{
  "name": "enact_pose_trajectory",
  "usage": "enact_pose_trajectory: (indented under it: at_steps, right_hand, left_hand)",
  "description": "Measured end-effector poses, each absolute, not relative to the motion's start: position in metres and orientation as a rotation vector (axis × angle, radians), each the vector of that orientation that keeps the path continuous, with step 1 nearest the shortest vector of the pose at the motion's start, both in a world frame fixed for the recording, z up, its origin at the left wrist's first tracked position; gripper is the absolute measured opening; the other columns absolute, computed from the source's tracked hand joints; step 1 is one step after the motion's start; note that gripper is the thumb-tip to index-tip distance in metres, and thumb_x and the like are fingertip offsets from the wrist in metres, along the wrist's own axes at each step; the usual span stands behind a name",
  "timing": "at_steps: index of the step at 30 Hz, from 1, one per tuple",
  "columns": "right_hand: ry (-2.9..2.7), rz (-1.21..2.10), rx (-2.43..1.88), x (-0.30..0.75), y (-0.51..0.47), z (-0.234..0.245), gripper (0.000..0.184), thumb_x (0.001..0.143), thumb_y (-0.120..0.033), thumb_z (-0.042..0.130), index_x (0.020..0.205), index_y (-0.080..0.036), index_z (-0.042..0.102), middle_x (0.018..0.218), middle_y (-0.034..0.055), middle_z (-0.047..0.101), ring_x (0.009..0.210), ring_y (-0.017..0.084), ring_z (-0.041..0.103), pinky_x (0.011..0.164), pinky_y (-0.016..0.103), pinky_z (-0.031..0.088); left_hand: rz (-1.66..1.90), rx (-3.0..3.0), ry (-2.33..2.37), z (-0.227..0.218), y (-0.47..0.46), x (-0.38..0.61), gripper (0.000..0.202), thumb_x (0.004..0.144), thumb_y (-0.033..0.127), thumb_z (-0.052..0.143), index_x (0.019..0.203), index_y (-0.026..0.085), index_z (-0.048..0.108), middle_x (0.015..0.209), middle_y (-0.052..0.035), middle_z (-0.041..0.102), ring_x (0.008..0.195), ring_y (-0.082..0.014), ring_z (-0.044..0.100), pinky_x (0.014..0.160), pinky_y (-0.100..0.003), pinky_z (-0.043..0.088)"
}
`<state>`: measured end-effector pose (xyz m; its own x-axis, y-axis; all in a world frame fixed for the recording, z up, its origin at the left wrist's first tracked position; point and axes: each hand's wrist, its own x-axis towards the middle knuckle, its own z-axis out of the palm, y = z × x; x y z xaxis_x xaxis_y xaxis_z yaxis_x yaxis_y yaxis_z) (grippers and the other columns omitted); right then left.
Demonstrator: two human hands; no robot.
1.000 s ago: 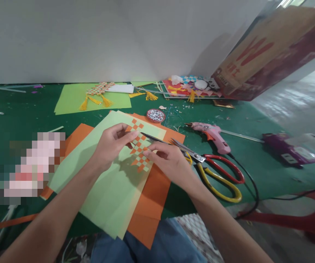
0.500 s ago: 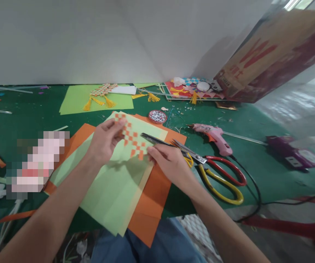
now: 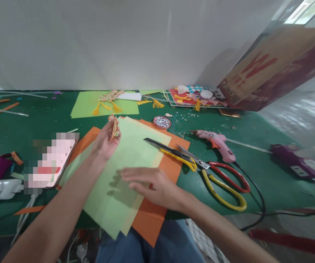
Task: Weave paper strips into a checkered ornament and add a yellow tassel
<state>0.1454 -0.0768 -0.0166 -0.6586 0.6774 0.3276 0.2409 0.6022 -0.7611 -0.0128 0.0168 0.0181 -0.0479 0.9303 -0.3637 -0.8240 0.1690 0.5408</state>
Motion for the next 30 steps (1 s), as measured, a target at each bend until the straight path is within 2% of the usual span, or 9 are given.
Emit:
enact_pose_trajectory:
  at_steps: [3, 8, 12, 14, 17, 21, 25, 28, 30]
  right_hand:
    - [-2.269, 0.670, -0.906, 0.145, -0.074, -0.021, 0.042, 0.087, -0.034, 0.057, 0.120, -0.008, 0.061, 0.133, 0.0177, 0.054, 0.132, 0.027, 0.042, 0.112, 0.048, 0.031]
    - [-2.299, 0.958, -0.491, 0.143, -0.076, -0.019, 0.030, 0.089, -0.031, 0.054, 0.108, -0.012, 0.067, 0.114, 0.0092, 0.069, 0.117, 0.014, 0.057, 0.109, 0.029, 0.038]
    - [-2.220, 0.750, -0.784, 0.143, -0.076, -0.020, 0.040, 0.084, -0.035, 0.060, 0.116, -0.011, 0.064, 0.129, 0.0149, 0.059, 0.129, 0.024, 0.046, 0.112, 0.045, 0.033]
    - [-2.262, 0.852, -0.708, 0.143, -0.077, -0.022, 0.038, 0.082, -0.036, 0.063, 0.112, -0.014, 0.066, 0.124, 0.0130, 0.063, 0.125, 0.023, 0.050, 0.111, 0.044, 0.034]
    - [-2.181, 1.044, -0.532, 0.141, -0.079, -0.021, 0.024, 0.087, -0.033, 0.056, 0.100, -0.018, 0.070, 0.104, 0.0069, 0.073, 0.109, 0.016, 0.063, 0.102, 0.033, 0.046]
    - [-1.955, 1.062, -0.679, 0.142, -0.083, -0.008, 0.020, 0.087, -0.027, 0.053, 0.088, -0.018, 0.072, 0.093, 0.0075, 0.075, 0.099, 0.018, 0.068, 0.091, 0.034, 0.054]
    - [-1.704, 1.337, -0.934, 0.158, -0.081, 0.019, 0.026, 0.090, -0.029, 0.046, 0.093, -0.020, 0.070, 0.090, 0.0048, 0.075, 0.081, 0.015, 0.071, 0.072, 0.029, 0.059]
    - [-1.886, 1.211, -1.065, 0.178, -0.055, 0.043, 0.026, 0.087, -0.027, 0.047, 0.093, -0.020, 0.071, 0.085, 0.0034, 0.074, 0.073, 0.015, 0.071, 0.065, 0.027, 0.057]
    - [-2.068, 0.898, -1.250, 0.191, -0.020, 0.056, 0.025, 0.086, -0.025, 0.047, 0.091, -0.021, 0.072, 0.079, 0.0024, 0.073, 0.070, 0.015, 0.069, 0.066, 0.027, 0.055]
  left_hand:
    - [1.392, 0.200, 0.812, 0.014, 0.019, -0.011, 0.031, 0.093, 0.009, 0.043, 0.070, 0.015, 0.063, 0.055, 0.0040, 0.065, 0.040, -0.0017, 0.056, 0.041, -0.009, 0.043]
    - [1.382, 0.226, 0.855, 0.012, 0.020, -0.009, 0.033, 0.093, 0.007, 0.042, 0.067, 0.014, 0.063, 0.053, 0.0029, 0.065, 0.040, -0.0026, 0.057, 0.042, -0.009, 0.044]
    - [1.379, 0.292, 0.849, 0.010, 0.019, -0.010, 0.030, 0.091, 0.007, 0.046, 0.066, 0.015, 0.062, 0.053, 0.0039, 0.065, 0.042, -0.0023, 0.057, 0.044, -0.009, 0.045]
    - [1.375, 0.380, 0.863, 0.008, 0.019, -0.011, 0.024, 0.088, 0.009, 0.052, 0.068, 0.014, 0.062, 0.054, 0.0038, 0.064, 0.043, -0.0027, 0.057, 0.045, -0.010, 0.046]
    - [1.386, 0.582, 0.937, 0.004, 0.019, -0.015, 0.013, 0.078, 0.017, 0.069, 0.067, 0.014, 0.062, 0.054, 0.0040, 0.062, 0.044, -0.0038, 0.055, 0.047, -0.012, 0.045]
    - [1.365, 0.896, 1.215, -0.001, 0.021, -0.021, 0.020, 0.062, 0.022, 0.079, 0.072, 0.015, 0.063, 0.058, 0.0033, 0.064, 0.047, -0.0065, 0.056, 0.048, -0.015, 0.044]
    - [1.279, 1.239, 1.383, -0.003, 0.019, -0.025, 0.024, 0.059, 0.025, 0.079, 0.078, 0.017, 0.065, 0.064, 0.0011, 0.067, 0.051, -0.0110, 0.057, 0.050, -0.020, 0.044]
    - [1.199, 1.501, 1.500, -0.005, 0.019, -0.026, 0.018, 0.065, 0.028, 0.073, 0.078, 0.018, 0.065, 0.071, -0.0013, 0.068, 0.062, -0.0153, 0.062, 0.058, -0.024, 0.046]
    - [1.150, 1.678, 1.560, -0.008, 0.019, -0.026, 0.012, 0.071, 0.026, 0.068, 0.081, 0.019, 0.065, 0.078, -0.0030, 0.069, 0.072, -0.0179, 0.063, 0.068, -0.027, 0.048]
